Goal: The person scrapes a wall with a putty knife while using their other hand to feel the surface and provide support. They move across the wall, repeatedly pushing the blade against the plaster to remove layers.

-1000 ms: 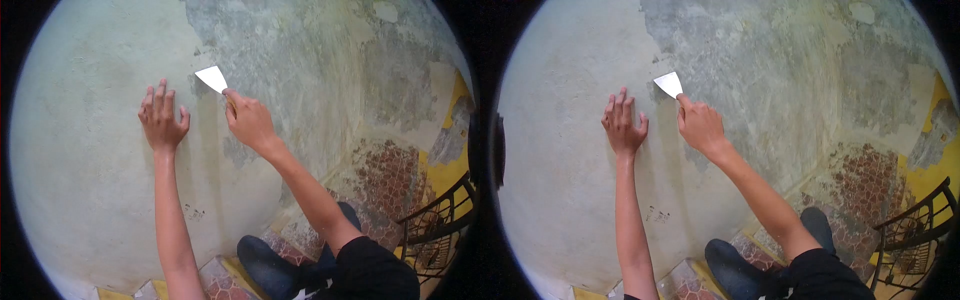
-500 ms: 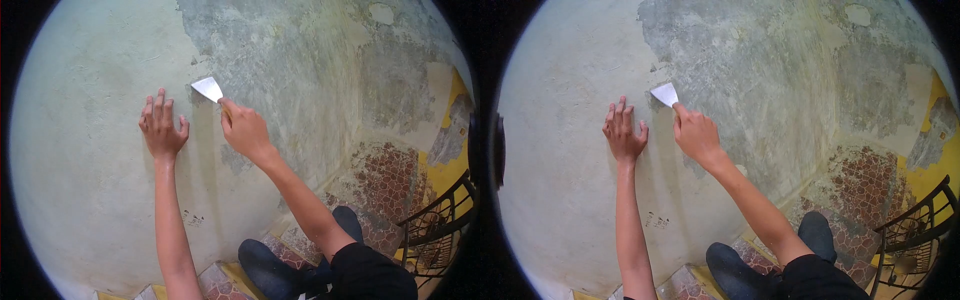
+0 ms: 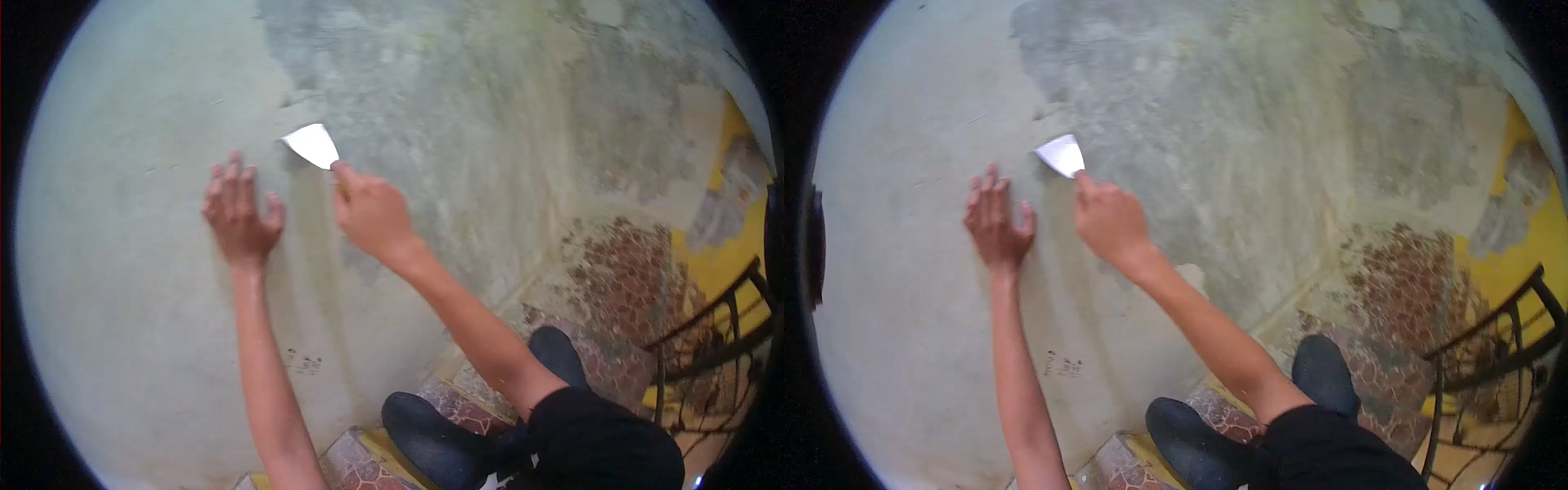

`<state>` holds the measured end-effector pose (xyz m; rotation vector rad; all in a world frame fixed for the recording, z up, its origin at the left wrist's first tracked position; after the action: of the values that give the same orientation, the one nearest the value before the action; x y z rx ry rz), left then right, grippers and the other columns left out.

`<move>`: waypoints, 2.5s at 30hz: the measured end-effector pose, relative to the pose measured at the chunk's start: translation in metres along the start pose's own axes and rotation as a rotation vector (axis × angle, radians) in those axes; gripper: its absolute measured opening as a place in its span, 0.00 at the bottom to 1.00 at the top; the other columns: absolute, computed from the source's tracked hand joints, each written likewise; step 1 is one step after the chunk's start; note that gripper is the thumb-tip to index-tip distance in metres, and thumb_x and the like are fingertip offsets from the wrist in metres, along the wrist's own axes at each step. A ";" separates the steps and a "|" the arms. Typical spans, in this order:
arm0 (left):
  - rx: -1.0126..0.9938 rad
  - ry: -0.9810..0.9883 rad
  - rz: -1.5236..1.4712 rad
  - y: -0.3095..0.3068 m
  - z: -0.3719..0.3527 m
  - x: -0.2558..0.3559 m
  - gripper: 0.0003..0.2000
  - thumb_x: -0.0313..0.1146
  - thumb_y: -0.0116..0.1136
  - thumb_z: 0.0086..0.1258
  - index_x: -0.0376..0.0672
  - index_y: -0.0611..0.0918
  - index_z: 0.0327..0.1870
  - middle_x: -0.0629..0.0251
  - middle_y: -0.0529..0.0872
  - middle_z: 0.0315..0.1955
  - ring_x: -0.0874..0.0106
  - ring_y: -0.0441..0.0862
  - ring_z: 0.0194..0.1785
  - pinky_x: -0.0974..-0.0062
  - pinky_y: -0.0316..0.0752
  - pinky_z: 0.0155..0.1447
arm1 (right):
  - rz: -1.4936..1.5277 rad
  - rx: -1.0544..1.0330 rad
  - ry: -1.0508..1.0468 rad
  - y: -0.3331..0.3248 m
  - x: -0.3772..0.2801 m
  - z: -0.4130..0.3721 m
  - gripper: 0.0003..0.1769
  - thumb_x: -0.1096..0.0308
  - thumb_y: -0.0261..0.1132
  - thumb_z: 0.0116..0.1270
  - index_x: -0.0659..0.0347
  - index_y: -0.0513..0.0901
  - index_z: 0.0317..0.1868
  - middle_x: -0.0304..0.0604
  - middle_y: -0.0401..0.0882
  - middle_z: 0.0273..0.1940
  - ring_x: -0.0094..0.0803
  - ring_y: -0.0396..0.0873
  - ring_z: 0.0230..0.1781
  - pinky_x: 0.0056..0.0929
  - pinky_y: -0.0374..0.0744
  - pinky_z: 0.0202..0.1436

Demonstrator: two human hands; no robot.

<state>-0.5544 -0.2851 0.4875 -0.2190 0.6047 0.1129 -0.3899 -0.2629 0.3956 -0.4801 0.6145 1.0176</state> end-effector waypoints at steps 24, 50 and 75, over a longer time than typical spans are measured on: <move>-0.055 0.053 0.118 0.015 -0.007 -0.007 0.27 0.37 0.61 0.58 0.49 0.75 0.63 0.70 0.70 0.71 0.66 0.63 0.75 0.65 0.50 0.78 | 0.002 0.028 0.092 -0.002 0.003 -0.020 0.18 0.68 0.57 0.64 0.59 0.81 0.53 0.58 0.83 0.30 0.56 0.83 0.31 0.54 0.80 0.34; -0.052 -0.042 0.022 0.002 -0.002 0.001 0.24 0.38 0.60 0.54 0.53 0.75 0.56 0.72 0.70 0.70 0.66 0.63 0.73 0.65 0.54 0.73 | -0.110 0.027 0.008 -0.008 0.006 0.004 0.16 0.67 0.58 0.68 0.53 0.78 0.56 0.53 0.82 0.30 0.54 0.83 0.32 0.51 0.79 0.33; -0.029 -0.069 0.031 0.002 0.001 0.001 0.23 0.39 0.58 0.53 0.51 0.76 0.54 0.69 0.70 0.70 0.64 0.62 0.73 0.62 0.55 0.72 | -0.137 0.031 -0.002 0.001 0.004 -0.009 0.19 0.65 0.57 0.70 0.51 0.76 0.61 0.52 0.81 0.32 0.54 0.83 0.31 0.51 0.79 0.33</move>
<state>-0.5535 -0.2826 0.4874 -0.2330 0.5383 0.1589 -0.3919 -0.2653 0.3865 -0.4872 0.5865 0.8780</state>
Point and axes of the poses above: each hand's wrist, its own z-axis towards the middle knuckle, its own y-axis out of the palm, x = y × z, the point moved 7 cm from there along z, towards the middle knuckle
